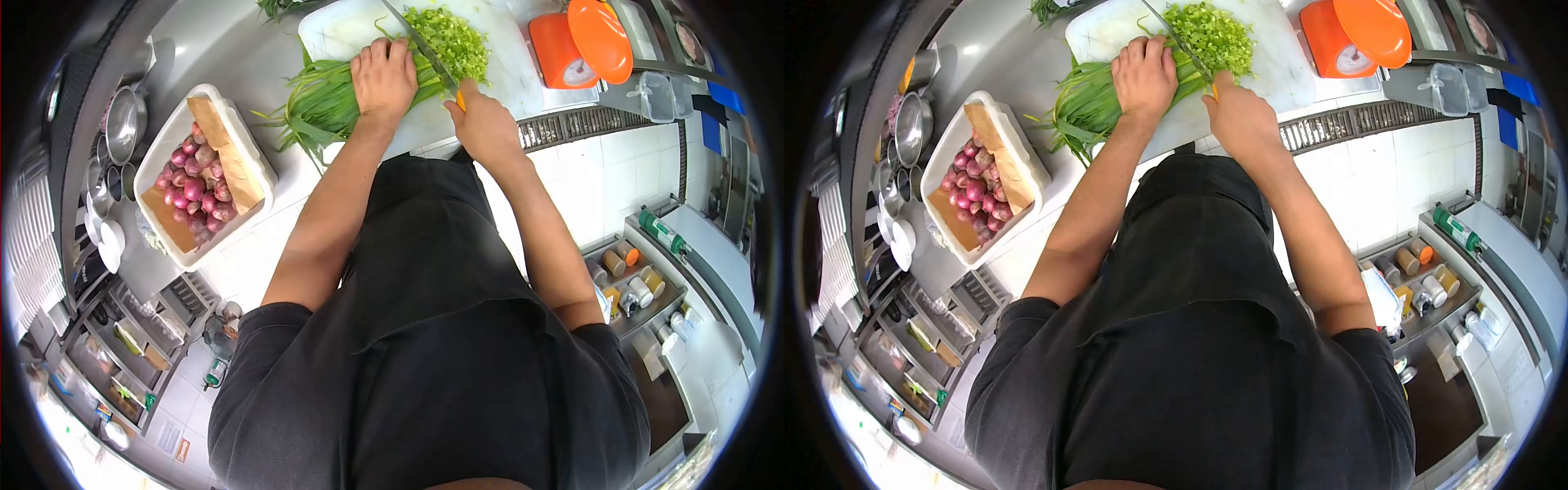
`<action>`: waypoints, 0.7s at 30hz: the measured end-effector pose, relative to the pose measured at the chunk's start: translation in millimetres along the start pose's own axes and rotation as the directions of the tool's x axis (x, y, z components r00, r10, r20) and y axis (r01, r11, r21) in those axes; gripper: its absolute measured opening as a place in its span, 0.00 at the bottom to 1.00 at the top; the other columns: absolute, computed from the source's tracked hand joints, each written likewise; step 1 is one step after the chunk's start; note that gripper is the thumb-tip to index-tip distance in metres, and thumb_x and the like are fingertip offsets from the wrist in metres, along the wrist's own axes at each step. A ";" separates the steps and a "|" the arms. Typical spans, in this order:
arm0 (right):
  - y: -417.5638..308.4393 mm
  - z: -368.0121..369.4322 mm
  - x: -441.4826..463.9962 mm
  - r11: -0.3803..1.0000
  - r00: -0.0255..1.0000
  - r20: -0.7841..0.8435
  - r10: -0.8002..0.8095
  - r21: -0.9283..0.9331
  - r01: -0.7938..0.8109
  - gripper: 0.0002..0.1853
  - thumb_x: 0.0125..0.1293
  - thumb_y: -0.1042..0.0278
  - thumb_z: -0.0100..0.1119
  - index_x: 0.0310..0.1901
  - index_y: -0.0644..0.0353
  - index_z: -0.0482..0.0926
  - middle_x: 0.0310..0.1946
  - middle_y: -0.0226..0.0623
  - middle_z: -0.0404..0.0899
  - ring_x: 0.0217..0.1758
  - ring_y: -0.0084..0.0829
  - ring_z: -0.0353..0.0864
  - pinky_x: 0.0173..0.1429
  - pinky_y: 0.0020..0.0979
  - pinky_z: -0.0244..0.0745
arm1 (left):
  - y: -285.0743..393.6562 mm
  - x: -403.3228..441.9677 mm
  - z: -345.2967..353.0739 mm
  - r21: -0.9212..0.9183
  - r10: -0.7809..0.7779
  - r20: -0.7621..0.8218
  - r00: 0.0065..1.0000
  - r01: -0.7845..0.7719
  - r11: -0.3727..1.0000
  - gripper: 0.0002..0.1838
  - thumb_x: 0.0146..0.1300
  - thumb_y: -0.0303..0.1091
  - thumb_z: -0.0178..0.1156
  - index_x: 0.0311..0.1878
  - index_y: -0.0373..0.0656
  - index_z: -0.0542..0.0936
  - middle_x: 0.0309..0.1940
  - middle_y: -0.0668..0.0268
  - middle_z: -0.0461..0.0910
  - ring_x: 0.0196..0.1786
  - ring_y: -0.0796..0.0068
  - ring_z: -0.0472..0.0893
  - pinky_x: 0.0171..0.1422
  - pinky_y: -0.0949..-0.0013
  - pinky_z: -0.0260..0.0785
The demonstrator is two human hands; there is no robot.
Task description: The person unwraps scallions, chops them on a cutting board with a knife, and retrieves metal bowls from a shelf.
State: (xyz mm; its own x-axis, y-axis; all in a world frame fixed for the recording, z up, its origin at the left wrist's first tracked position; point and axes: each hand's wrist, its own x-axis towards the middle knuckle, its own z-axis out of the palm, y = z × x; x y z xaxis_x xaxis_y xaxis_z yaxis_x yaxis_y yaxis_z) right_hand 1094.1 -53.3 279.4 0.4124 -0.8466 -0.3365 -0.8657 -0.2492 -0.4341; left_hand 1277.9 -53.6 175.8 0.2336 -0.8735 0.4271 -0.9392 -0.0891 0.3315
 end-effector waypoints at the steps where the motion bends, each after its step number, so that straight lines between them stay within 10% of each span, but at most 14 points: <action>1: -1.0 -5.8 -8.2 1.000 1.000 0.029 0.010 -0.028 -0.009 0.18 0.77 0.58 0.60 0.52 0.65 0.69 0.33 0.59 0.86 0.40 0.62 0.87 0.45 0.58 0.80 | 1.7 0.3 0.0 0.006 -0.003 0.023 1.000 0.003 1.000 0.13 0.71 0.40 0.62 0.56 0.51 0.82 0.51 0.61 0.81 0.55 0.56 0.80 0.62 0.51 0.68; 21: -3.4 -13.6 -15.7 0.996 0.983 0.174 0.064 -0.078 -0.051 0.16 0.79 0.59 0.56 0.54 0.65 0.70 0.36 0.59 0.87 0.43 0.62 0.88 0.48 0.59 0.81 | -0.8 4.2 4.2 -0.013 -0.008 0.053 0.999 0.009 1.000 0.09 0.70 0.36 0.61 0.51 0.48 0.81 0.48 0.62 0.82 0.54 0.56 0.80 0.62 0.52 0.67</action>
State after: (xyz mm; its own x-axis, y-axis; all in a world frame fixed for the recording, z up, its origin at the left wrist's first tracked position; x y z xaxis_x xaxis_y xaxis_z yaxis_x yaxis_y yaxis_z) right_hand 1086.7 -45.5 297.5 0.3993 -0.7662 -0.5035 -0.9051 -0.2418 -0.3498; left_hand 1278.6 -59.2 173.8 0.2278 -0.8967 0.3795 -0.9337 -0.0906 0.3464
